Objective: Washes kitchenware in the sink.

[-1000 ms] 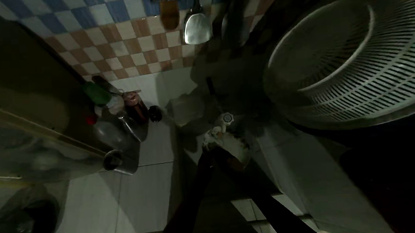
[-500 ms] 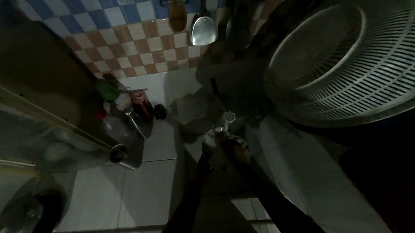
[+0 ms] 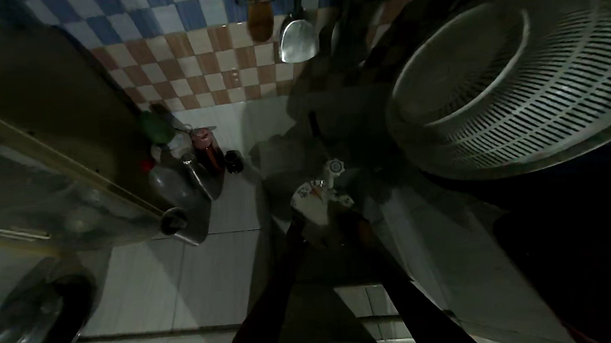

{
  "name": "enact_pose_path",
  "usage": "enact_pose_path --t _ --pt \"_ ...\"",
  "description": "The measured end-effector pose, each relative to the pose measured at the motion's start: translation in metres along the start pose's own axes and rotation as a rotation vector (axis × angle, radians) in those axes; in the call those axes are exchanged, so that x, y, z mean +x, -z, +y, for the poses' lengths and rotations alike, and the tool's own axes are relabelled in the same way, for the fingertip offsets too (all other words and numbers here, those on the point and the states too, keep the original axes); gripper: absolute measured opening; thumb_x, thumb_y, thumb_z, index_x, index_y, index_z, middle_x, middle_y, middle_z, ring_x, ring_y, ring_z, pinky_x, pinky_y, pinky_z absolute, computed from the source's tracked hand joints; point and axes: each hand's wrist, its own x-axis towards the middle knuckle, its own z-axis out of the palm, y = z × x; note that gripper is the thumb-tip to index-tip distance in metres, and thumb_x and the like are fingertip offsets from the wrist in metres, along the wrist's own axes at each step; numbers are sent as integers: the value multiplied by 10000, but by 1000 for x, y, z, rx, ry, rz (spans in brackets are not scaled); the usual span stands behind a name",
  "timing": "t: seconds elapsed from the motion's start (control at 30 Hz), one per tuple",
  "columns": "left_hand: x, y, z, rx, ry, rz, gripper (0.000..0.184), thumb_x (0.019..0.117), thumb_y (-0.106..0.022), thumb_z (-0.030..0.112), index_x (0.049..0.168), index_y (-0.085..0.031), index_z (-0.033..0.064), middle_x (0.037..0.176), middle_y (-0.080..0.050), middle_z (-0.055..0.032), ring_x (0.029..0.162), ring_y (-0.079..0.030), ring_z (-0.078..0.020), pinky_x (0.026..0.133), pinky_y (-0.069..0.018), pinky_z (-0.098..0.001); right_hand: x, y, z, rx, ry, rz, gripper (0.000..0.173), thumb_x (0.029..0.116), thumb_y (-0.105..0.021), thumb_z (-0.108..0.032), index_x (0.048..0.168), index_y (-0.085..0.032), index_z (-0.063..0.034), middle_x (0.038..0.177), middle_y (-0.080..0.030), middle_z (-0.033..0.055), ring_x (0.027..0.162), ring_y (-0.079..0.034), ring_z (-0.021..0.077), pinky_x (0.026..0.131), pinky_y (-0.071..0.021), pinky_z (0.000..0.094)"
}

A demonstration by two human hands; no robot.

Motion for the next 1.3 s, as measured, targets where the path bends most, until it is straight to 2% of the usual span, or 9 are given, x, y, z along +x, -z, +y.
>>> enact_pose_path --t 0.2,0.3,0.47,0.57,0.73,0.9,1.0,1.17,1.3 --pt "11 -6 -4 -116 59 -31 546 1054 -540 402 1529 -401 171 1405 -579 -126 1194 -614 -266 958 -543 -457 -17 -2 -24 -82 80 -28 311 1043 -596 -238 1270 -689 -47 1285 -672 178 1177 -657 322 1052 -510 511" --pt "-4 -12 8 -113 73 -23 502 1076 -480 416 1520 -416 189 1415 -567 -110 1178 -606 -249 946 -532 -441 -8 -5 -11 -2 17 120 286 1040 -606 -216 1246 -695 -39 1234 -680 197 1084 -681 345 954 -558 543" --pt "2 -6 0 -127 23 -81 509 1071 -496 406 1516 -415 171 1390 -591 -109 1174 -624 -234 936 -554 -422 -3 -11 -12 -39 217 -16 257 1019 -628 -196 1207 -727 -51 1255 -674 164 1162 -649 301 1034 -525 488" --pt "-15 -8 6 -71 25 -38 483 1080 -486 387 1498 -447 147 1381 -597 -113 1171 -625 -232 939 -553 -418 1 -8 -3 -77 90 114 286 1040 -600 -233 1246 -692 -57 1239 -684 190 1130 -671 350 992 -538 553" --pt "-11 -1 0 -66 8 -68 503 1098 -415 418 1518 -411 142 1396 -582 -119 1179 -621 -229 955 -550 -407 -11 2 -19 -220 263 -127 292 1043 -581 -176 1272 -696 -37 1319 -655 190 1252 -610 350 1092 -474 509" --pt "-9 -4 -5 -87 76 -18 495 1083 -459 424 1496 -444 150 1348 -596 -131 1089 -629 -239 909 -546 -418 -8 0 -8 -56 27 -14 344 1059 -568 -282 1308 -653 -60 1248 -677 191 1112 -676 334 964 -552 541" --pt "-7 1 -7 126 -2 -69 497 1112 -384 382 1529 -397 112 1396 -569 -154 1138 -619 -237 941 -539 -409 -12 -4 -16 -183 266 -160 291 1046 -576 -202 1259 -694 -42 1304 -652 176 1230 -615 310 1081 -484 466" --pt "-21 -5 -1 145 -15 -77 437 1114 -406 323 1473 -460 81 1279 -634 -114 1065 -647 -178 890 -564 -346 -5 -13 -10 -147 40 111 346 1044 -586 -234 1341 -645 -67 1356 -627 211 1258 -601 384 1074 -474 572" --pt "-30 -16 13 8 66 -47 403 1110 -415 291 1449 -455 77 1216 -633 -132 979 -637 -168 840 -549 -334 7 -27 -10 -261 459 -62 294 978 -632 -82 1257 -700 -22 1314 -649 201 1294 -568 368 1122 -449 495"
